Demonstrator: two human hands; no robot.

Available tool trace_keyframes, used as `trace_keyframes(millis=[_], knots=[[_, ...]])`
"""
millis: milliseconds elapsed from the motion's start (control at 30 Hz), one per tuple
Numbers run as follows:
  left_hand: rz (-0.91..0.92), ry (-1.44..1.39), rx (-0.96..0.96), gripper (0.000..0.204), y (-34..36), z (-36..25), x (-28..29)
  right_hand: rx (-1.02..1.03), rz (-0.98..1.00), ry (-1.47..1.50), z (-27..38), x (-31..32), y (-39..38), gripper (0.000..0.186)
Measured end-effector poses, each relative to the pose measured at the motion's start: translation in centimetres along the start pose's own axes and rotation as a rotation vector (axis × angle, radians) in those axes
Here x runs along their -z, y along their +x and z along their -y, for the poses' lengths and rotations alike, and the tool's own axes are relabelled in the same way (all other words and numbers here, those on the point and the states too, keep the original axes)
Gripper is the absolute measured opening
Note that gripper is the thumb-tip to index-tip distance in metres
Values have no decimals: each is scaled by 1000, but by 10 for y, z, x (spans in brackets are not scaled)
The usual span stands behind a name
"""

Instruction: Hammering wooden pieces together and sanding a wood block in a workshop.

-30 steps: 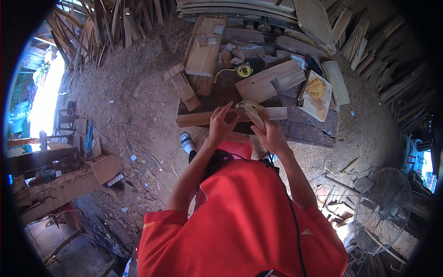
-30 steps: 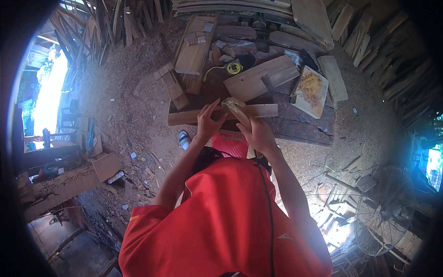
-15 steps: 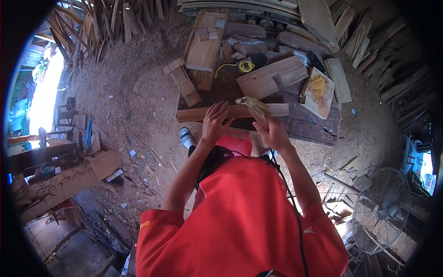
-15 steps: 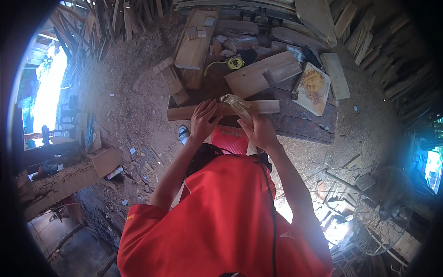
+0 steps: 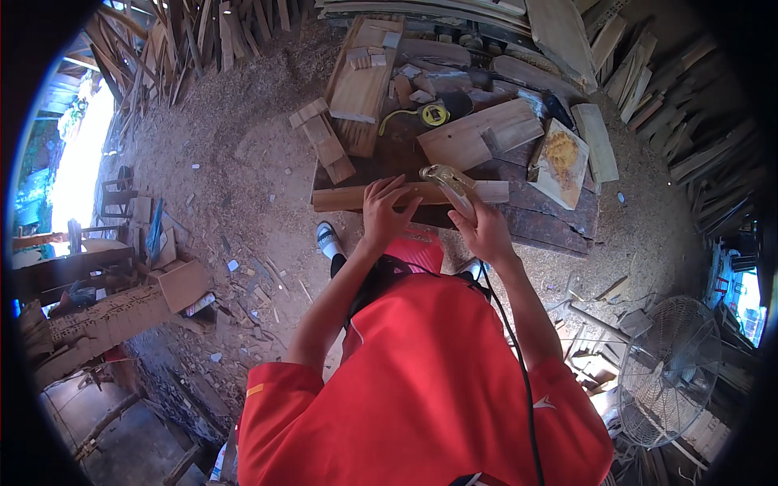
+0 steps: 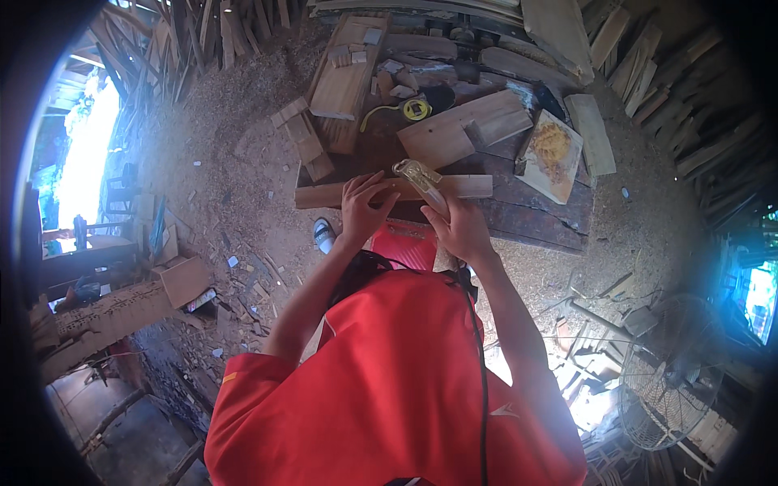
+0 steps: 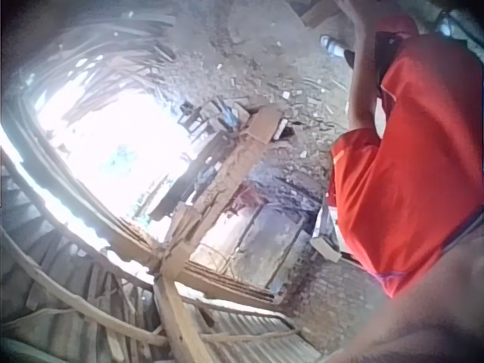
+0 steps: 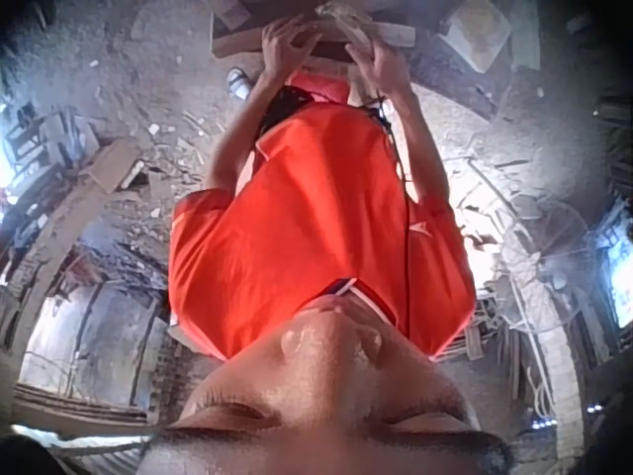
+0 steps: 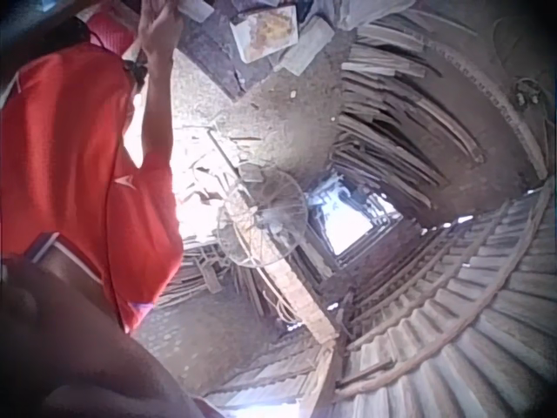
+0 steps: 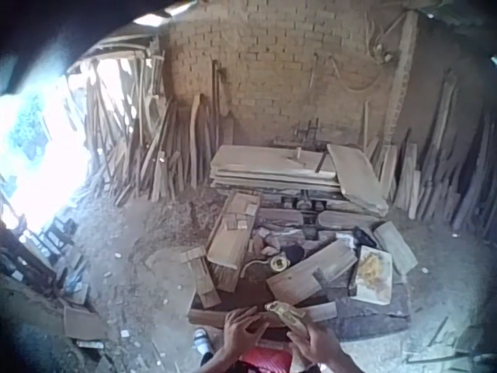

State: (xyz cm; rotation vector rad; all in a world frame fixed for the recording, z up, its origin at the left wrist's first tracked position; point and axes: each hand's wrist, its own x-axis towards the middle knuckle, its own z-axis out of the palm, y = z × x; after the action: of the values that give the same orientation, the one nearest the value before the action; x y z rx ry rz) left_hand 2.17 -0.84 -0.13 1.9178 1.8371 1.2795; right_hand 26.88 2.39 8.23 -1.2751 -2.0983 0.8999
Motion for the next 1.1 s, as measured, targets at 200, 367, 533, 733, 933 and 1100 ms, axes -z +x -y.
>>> trace_keyframes(millis=[200,367,533,733,933,1100], knots=[[-32,41,72,18,2,-1,-20,-38,100,-97,-11,-7,-5,48],[-41,35,76,15,3,0,-20,-96,146,-125,-9,-7,-5,47],[-74,20,60,11,5,-2,-20,-48,138,-162,-15,-13,-6,45],[-81,12,77,11,3,-1,-20,-30,113,-146,-8,-11,-8,44],[-68,9,74,12,2,0,-20,-30,93,-160,-10,-15,-10,45],[-85,2,82,12,4,-6,-19,-98,188,-221,-11,-13,-13,45]])
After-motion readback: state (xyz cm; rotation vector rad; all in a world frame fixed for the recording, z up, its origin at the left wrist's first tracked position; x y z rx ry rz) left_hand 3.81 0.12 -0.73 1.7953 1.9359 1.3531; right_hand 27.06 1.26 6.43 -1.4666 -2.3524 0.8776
